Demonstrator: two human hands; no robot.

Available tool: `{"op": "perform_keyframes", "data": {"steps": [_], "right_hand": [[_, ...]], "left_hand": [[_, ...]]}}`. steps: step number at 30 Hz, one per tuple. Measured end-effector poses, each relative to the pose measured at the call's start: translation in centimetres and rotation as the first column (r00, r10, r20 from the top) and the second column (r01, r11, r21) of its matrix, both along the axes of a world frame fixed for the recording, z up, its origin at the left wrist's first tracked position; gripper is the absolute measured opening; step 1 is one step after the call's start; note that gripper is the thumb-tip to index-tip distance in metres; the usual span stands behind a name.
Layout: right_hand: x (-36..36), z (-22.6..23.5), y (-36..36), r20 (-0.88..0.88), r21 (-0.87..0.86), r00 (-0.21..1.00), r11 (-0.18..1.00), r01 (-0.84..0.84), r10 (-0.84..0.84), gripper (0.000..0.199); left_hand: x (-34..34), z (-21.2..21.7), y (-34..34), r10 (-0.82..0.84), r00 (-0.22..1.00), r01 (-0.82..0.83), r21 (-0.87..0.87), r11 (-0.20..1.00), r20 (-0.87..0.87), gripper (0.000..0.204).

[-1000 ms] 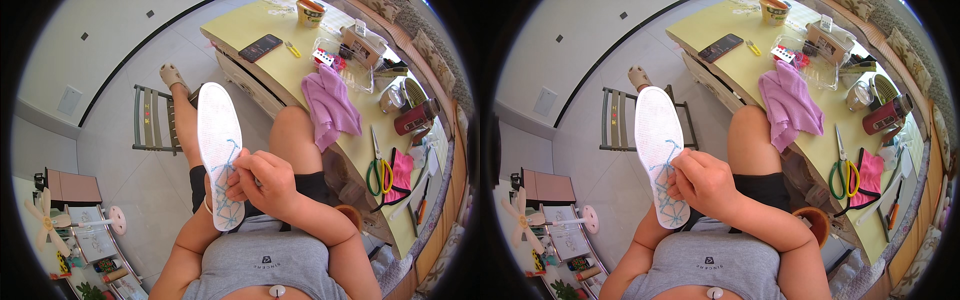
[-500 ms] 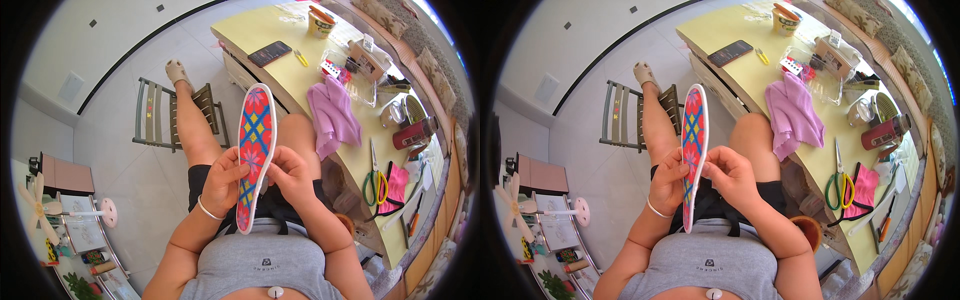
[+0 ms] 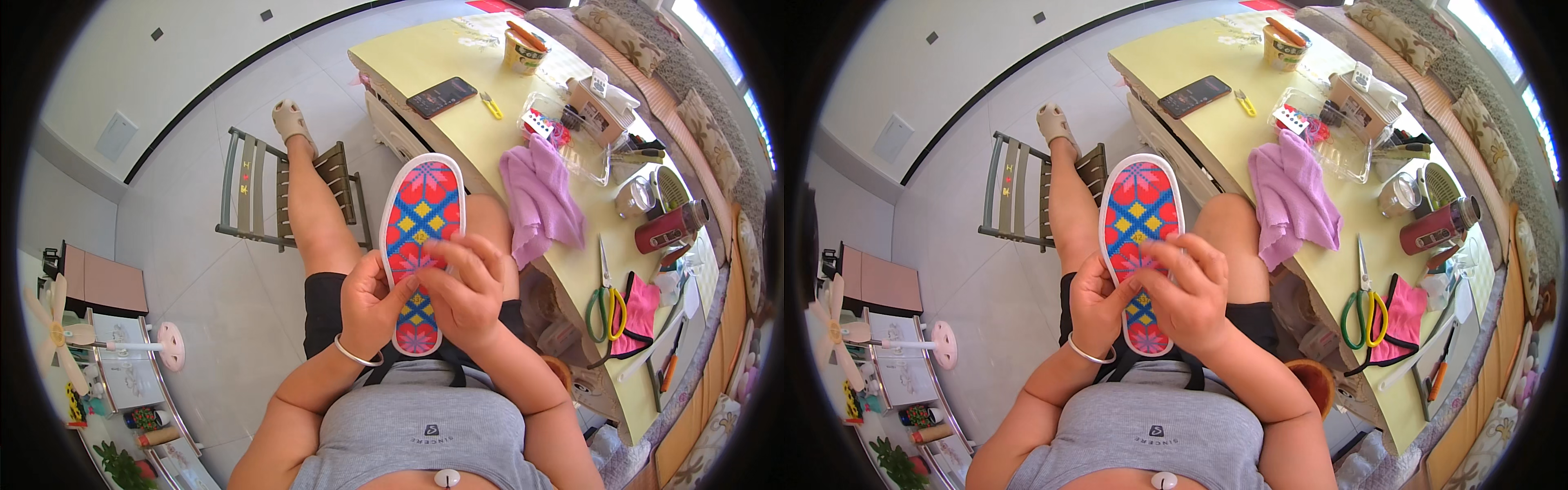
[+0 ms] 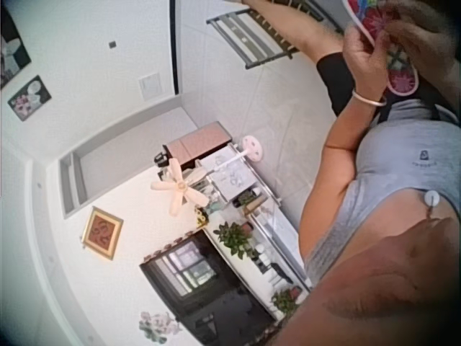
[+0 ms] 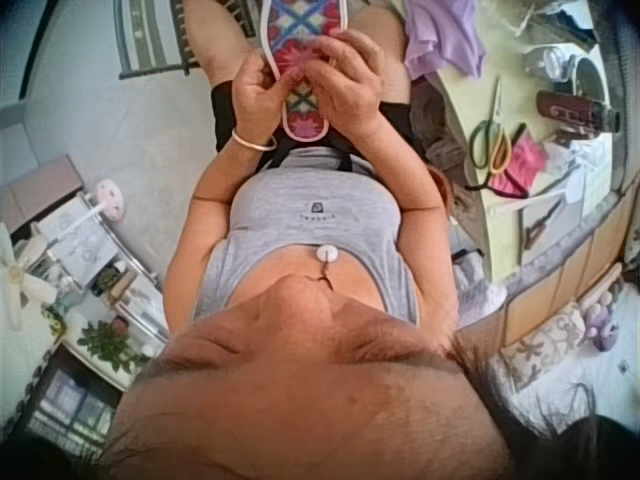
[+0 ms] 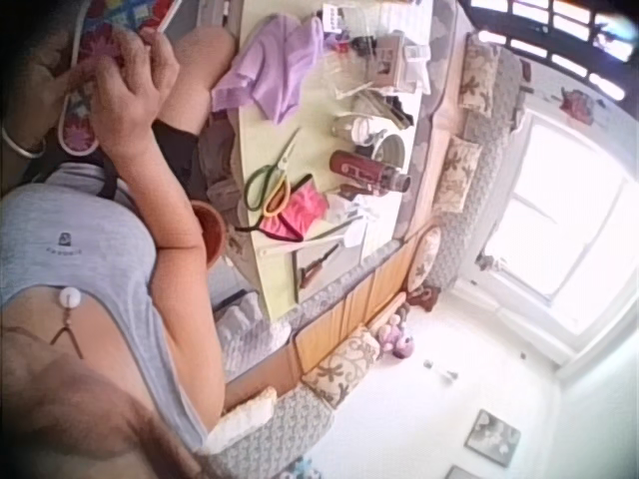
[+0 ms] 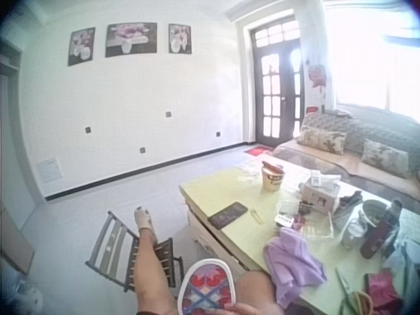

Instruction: The person sews a colorful pattern onto a white shoe insole using a needle and blue thread.

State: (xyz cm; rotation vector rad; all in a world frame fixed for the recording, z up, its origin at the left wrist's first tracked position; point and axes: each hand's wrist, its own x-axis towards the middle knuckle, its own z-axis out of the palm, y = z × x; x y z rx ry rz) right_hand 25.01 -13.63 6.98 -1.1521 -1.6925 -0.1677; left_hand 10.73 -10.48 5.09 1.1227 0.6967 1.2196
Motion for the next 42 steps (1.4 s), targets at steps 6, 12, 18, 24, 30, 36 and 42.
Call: {"op": "perform_keyframes", "data": {"steps": [6,12,18,24,30,36,42], "right_hand": [[4.1,3.0,-2.2,-0.929,0.27,0.086,0.817,-0.509,0.361,0.012],[31.0,2.2,-12.1,-0.933,0.332,0.292,0.818,0.47,0.211,0.011],[20.8,0.7,-5.7,-0.858,0.239,0.513,0.899,0.367,0.019,0.021],[2.8,-0.2,0.2,-0.369,-0.241,0.915,0.968,0.075,-0.163,0.011],[-0.5,0.0,1.3,-0.088,-0.109,0.996,0.993,-0.042,0.032,0.015],[-0.8,-0.6,1.4,-0.052,-0.095,0.998,0.995,-0.035,0.03,0.015],[-0.8,-0.7,1.4,-0.052,-0.095,0.998,0.995,-0.029,0.024,0.015]], "left_hand": [[-4.0,-3.9,6.1,0.571,0.675,-0.387,0.435,0.813,-0.467,0.014],[-12.8,-7.3,13.1,0.843,0.281,-0.647,0.558,0.52,-0.459,0.013],[-7.0,-4.9,9.0,0.637,0.678,-0.553,0.317,0.77,-0.366,0.012],[-2.5,-0.4,3.0,0.194,0.978,-0.192,0.022,0.981,-0.083,0.017],[-1.7,1.0,1.3,0.103,0.993,-0.102,0.011,0.995,-0.063,0.018],[-1.8,0.9,1.2,0.083,0.995,-0.082,0.018,0.996,-0.051,0.016],[-1.5,0.8,1.2,0.095,0.995,-0.094,0.021,0.995,-0.039,0.016]]}}
